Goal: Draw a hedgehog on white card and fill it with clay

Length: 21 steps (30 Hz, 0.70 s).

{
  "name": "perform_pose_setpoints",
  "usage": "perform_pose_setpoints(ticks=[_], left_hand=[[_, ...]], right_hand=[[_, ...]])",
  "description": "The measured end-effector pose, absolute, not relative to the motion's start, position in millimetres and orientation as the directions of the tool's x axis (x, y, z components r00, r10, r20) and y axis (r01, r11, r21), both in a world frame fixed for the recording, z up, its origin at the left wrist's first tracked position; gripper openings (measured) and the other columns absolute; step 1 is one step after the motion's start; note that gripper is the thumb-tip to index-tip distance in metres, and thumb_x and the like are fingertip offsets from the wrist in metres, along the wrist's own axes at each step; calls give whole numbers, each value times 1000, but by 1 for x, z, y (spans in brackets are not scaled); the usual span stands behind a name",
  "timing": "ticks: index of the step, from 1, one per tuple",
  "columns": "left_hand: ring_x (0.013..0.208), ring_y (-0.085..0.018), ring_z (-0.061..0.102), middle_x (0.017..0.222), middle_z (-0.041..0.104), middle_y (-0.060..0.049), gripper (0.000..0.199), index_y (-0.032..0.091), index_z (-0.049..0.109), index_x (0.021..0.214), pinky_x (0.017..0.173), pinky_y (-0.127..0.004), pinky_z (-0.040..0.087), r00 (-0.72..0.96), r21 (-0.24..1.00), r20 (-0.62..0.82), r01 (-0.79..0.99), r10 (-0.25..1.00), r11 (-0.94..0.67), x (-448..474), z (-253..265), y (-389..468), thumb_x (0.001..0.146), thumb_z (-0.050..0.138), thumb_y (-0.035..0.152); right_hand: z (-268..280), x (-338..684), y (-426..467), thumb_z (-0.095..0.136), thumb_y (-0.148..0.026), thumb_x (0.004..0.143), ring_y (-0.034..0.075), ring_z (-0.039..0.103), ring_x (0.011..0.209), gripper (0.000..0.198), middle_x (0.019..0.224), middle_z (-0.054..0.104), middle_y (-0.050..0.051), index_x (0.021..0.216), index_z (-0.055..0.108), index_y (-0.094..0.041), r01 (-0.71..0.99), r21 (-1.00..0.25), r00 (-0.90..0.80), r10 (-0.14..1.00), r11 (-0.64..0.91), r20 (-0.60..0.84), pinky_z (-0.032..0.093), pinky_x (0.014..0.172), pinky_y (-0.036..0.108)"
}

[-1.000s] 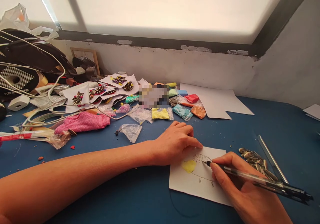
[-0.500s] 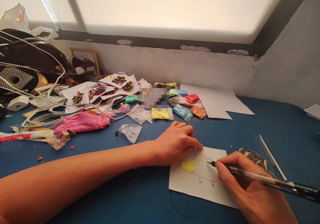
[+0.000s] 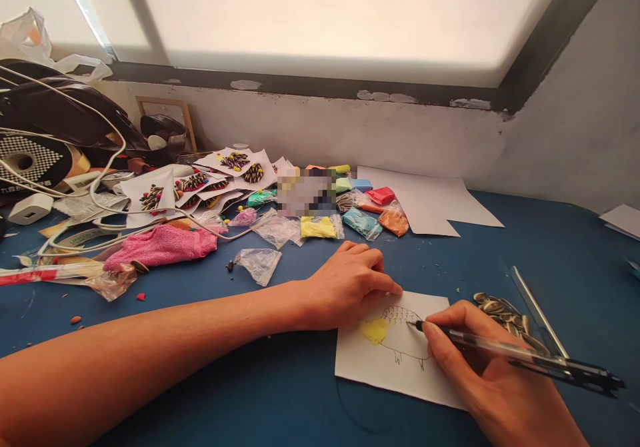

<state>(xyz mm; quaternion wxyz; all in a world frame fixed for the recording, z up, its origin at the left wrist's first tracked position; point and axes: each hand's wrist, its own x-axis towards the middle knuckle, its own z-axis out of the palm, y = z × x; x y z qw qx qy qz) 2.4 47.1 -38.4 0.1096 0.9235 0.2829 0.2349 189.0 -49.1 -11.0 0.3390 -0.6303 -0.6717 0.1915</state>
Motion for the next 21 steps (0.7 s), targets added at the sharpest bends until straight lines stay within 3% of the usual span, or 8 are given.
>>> perform_pose_setpoints(ticks=[12,21], left_hand=[[83,-14,52,86,57,-3,26,27,73,104,80,-33,33,723,347,410,441,557,-828,2,-41,49,95,50,22],[83,-16,49,87,57,-4,28,26,73,105,80,-33,34,729,350,388,449,564,-822,1,-39,47,95,48,21]], right_hand=[[-4,184,-52,54,-37,85,14,53,53,22,57,54,-5,65,55,-27,707,-706,139,967,53,212,44,50,23],[-7,189,-51,53,-41,87,14,53,54,22,59,58,-5,71,60,-27,732,-676,66,977,89,201,42,51,24]])
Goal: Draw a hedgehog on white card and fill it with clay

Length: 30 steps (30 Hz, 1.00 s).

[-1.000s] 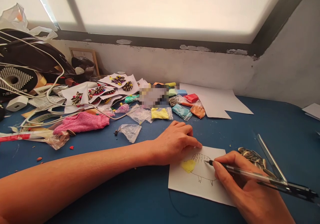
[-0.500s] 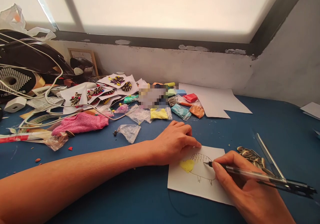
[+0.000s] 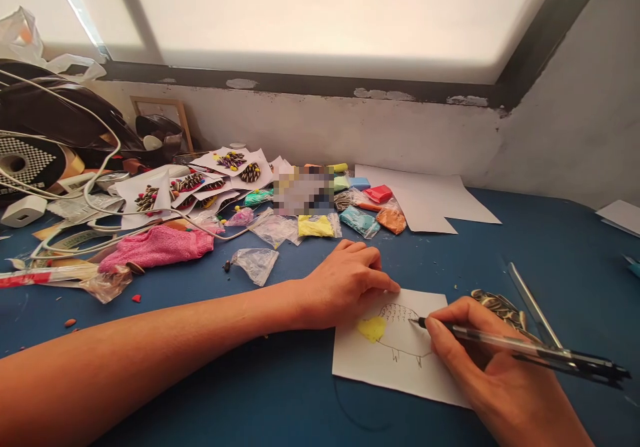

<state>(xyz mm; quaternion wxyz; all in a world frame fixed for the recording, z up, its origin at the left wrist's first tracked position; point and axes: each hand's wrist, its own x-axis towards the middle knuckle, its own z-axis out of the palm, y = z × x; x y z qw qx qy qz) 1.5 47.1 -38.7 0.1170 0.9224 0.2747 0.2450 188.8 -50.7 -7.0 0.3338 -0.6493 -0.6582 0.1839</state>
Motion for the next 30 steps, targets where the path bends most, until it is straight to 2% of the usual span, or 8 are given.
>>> perform_pose_setpoints(ticks=[9,13,18,23,26,28,30], left_hand=[[84,-15,50,86,56,-4,27,26,73,105,80,-33,34,728,352,400,439,557,-827,2,-39,48,95,49,20],[83,-15,50,87,57,-4,27,26,73,105,80,-33,34,726,352,400,442,559,-825,2,-39,47,94,49,20],[83,-16,49,86,57,-4,28,27,73,105,79,-33,34,722,358,399,444,565,-821,2,-40,47,95,48,20],[82,-15,50,86,57,-4,27,27,73,105,79,-33,33,722,358,397,447,567,-820,2,-40,48,94,49,20],[82,-15,50,86,56,-4,26,26,73,104,79,-33,33,722,357,407,438,559,-825,2,-40,48,94,50,21],[83,-14,50,85,56,-3,26,26,73,104,79,-33,33,722,359,413,431,555,-828,2,-40,48,94,50,20],[83,-14,51,85,56,-3,26,26,73,104,80,-32,33,722,361,415,428,554,-828,2,-41,48,94,51,19]], right_hand=[[-13,197,-46,54,-43,85,15,54,53,23,59,59,-4,69,60,-27,743,-654,25,972,139,234,41,48,25],[-6,187,-51,52,-38,86,14,50,52,22,57,53,-4,67,57,-27,732,-675,74,974,92,213,40,50,24],[0,182,-55,50,-39,85,13,51,53,23,59,51,-6,66,53,-27,694,-720,185,970,-14,159,41,51,22],[-4,189,-55,51,-43,84,12,50,50,25,56,50,-6,65,54,-27,676,-736,214,964,-30,157,40,47,22],[-9,198,-53,54,-46,82,12,52,47,24,56,53,-6,66,58,-28,677,-736,159,971,24,177,42,44,21],[-12,204,-51,57,-47,79,12,54,46,23,57,58,-5,66,61,-28,697,-710,43,982,101,182,43,43,21],[-13,207,-50,55,-47,82,12,55,48,24,57,59,-5,68,61,-28,719,-689,71,977,92,203,44,45,21]])
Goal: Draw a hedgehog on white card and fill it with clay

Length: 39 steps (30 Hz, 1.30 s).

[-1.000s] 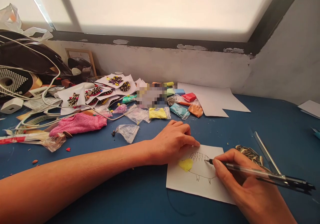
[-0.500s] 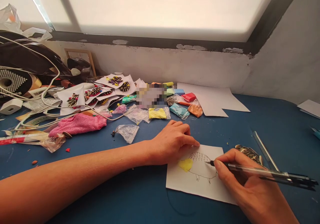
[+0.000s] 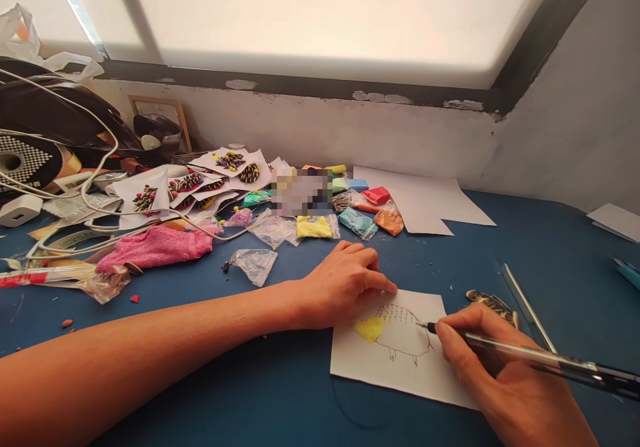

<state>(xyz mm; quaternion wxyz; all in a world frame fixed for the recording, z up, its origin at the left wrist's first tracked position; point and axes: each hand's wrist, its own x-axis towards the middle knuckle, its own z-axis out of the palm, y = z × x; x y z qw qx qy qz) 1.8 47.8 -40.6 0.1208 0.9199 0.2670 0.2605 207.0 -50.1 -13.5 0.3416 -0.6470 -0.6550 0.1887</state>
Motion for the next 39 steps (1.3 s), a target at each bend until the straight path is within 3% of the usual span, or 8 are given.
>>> perform_pose_setpoints(ticks=[13,39], left_hand=[[84,-17,48,87,58,-4,26,26,73,106,79,-33,34,728,359,370,461,577,-812,3,-38,46,94,51,20],[86,-16,49,87,57,-4,26,27,73,106,80,-32,34,731,360,357,467,581,-808,3,-37,46,94,50,21]], right_hand=[[-8,192,-57,51,-40,88,16,57,61,20,65,61,-4,73,58,-28,760,-642,69,971,96,227,45,58,25],[-9,196,-55,52,-41,86,15,56,56,23,61,60,-4,70,58,-26,763,-637,61,968,113,245,42,52,25]])
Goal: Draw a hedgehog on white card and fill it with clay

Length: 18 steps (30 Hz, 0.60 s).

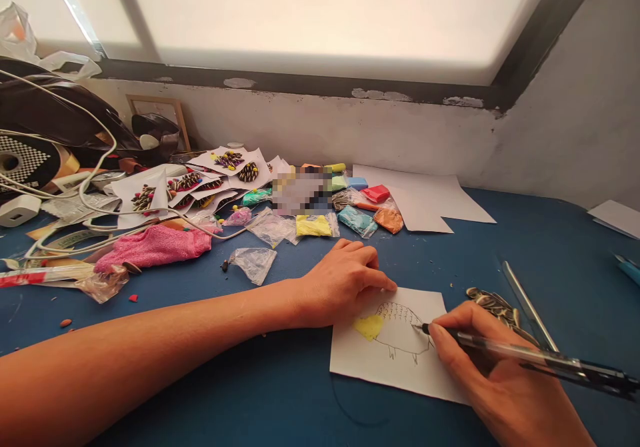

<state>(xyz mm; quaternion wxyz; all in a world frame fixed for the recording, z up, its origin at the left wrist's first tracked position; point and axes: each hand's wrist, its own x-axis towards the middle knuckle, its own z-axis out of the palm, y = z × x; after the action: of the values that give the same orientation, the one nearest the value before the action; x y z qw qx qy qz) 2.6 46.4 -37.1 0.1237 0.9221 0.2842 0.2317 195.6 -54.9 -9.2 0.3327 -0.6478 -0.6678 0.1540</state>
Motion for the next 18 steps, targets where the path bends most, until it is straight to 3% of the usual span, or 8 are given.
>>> perform_pose_setpoints(ticks=[7,18], left_hand=[[86,-16,49,87,58,-4,25,27,73,105,80,-32,34,727,363,362,466,583,-807,2,-38,46,94,51,22],[84,-16,48,87,58,-5,26,27,73,105,79,-32,34,727,367,353,472,589,-802,3,-36,46,94,51,21]], right_hand=[[-9,195,-55,55,-41,84,13,51,50,24,57,53,-5,65,56,-26,709,-702,144,961,66,236,41,47,23],[-10,199,-54,52,-41,87,15,53,54,24,59,58,-3,69,58,-26,774,-624,66,967,106,247,42,49,25]])
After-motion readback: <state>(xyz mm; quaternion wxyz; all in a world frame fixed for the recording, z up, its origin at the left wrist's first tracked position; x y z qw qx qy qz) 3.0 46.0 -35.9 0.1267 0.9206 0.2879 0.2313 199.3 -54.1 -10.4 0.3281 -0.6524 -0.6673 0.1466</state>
